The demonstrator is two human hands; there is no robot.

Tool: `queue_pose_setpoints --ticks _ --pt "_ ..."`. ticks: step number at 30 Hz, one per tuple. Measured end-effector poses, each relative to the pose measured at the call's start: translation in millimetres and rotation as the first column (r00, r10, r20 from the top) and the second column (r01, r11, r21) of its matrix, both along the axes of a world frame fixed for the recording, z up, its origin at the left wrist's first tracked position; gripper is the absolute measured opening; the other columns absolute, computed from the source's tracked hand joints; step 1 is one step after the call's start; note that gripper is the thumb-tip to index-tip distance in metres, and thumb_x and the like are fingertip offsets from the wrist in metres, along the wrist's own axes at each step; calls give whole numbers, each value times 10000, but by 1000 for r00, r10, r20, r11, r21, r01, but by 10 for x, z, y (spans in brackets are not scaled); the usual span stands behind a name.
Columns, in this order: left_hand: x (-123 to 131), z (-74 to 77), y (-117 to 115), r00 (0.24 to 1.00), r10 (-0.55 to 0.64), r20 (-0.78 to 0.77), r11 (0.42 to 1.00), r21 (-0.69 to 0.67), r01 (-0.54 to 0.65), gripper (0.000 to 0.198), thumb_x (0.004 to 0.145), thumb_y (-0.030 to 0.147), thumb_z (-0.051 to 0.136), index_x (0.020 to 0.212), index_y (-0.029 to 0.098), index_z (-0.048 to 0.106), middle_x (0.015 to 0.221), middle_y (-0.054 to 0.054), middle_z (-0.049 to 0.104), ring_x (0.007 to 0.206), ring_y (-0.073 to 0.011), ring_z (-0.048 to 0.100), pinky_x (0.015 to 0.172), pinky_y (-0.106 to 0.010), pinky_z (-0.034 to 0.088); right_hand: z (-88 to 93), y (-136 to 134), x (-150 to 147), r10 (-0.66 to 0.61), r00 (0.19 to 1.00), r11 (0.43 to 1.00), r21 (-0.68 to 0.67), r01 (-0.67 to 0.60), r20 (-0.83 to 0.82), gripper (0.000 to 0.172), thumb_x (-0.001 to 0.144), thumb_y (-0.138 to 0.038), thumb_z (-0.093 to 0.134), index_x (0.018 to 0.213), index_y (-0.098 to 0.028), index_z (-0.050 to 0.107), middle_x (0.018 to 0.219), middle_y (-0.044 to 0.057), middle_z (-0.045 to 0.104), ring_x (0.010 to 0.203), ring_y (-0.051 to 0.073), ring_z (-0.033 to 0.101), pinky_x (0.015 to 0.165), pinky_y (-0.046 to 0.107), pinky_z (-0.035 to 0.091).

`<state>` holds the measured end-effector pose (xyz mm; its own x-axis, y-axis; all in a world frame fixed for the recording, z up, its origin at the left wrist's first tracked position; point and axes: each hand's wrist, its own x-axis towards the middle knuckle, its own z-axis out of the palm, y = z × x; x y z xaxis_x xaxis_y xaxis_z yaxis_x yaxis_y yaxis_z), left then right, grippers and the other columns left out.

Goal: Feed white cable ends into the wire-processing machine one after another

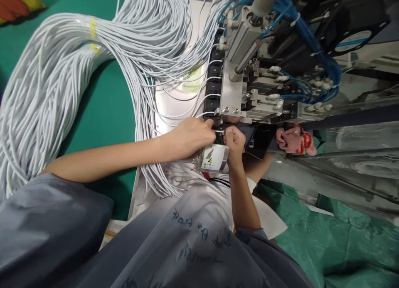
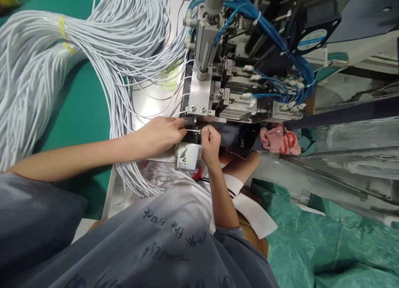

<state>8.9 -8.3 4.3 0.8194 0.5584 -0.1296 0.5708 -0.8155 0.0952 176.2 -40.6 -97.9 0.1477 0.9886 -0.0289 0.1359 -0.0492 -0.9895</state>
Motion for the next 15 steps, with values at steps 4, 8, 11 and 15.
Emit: queue_pose_setpoints --ticks 4,8,11,15 --pt "-58 40 -30 997 79 5 996 45 -79 154 739 48 467 692 124 591 722 -75 577 524 -145 545 456 -268 300 74 -4 8 -68 993 997 38 64 99 413 860 -527 445 602 -216 361 547 -53 313 505 96 323 483 233 294" --pt "-81 0 25 982 188 22 976 107 -189 221 794 55 421 842 120 626 741 -97 605 559 -182 574 482 -279 294 353 -287 3 -330 917 936 206 286 223 359 907 -435 395 628 -212 426 557 -35 395 506 109 386 494 246 320" --pt "-88 -31 83 965 261 2 955 144 -259 313 833 33 363 995 95 624 763 -129 633 648 -219 611 511 -282 301 536 -635 -167 -270 905 941 289 176 328 246 897 -320 463 702 -201 554 564 -20 501 516 118 464 540 257 371" --pt "-98 -59 141 966 257 13 956 142 -256 343 840 12 335 1003 83 629 773 -143 645 689 -220 618 518 -280 306 501 -938 -669 394 837 907 -11 -421 380 150 882 -275 507 896 -228 649 729 13 685 635 165 613 601 282 461"
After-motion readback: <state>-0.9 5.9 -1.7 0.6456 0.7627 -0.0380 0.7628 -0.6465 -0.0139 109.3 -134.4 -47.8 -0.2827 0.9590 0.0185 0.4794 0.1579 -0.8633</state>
